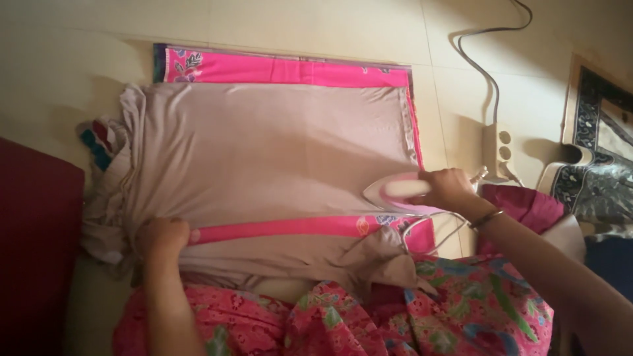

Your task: Ironing a pair of tan trousers on a floor pad using a pink iron.

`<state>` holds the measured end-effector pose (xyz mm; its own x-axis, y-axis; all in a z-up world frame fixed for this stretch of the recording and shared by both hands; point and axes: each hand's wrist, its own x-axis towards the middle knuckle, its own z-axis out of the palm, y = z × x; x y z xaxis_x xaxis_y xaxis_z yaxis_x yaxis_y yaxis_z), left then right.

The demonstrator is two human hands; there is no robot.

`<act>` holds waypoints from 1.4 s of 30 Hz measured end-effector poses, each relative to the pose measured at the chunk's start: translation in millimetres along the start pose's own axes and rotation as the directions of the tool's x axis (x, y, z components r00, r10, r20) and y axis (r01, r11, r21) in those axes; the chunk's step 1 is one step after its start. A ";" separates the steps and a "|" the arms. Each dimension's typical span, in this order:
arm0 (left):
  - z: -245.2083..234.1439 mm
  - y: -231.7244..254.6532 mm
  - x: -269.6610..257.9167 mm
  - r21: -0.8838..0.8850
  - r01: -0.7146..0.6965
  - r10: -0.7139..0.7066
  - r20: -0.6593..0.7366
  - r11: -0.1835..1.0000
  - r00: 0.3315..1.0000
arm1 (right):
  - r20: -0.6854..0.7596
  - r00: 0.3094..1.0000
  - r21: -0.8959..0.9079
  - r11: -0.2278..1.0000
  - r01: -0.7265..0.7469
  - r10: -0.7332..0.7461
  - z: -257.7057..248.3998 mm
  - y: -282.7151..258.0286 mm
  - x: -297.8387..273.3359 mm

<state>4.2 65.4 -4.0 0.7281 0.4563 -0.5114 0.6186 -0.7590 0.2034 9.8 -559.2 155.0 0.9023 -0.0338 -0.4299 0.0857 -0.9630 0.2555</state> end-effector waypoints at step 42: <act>-19.6 12.5 -22.7 -0.010 -0.050 0.050 -0.014 0.999 0.999 | -0.145 0.981 0.132 0.985 -0.111 0.130 -38.6 -34.1 80.4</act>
<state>1.2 54.7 26.5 0.7621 0.4242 -0.4891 0.5843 -0.7760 0.2374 95.7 -518.7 145.1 0.9573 -0.1192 -0.2634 -0.0712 -0.9802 0.1848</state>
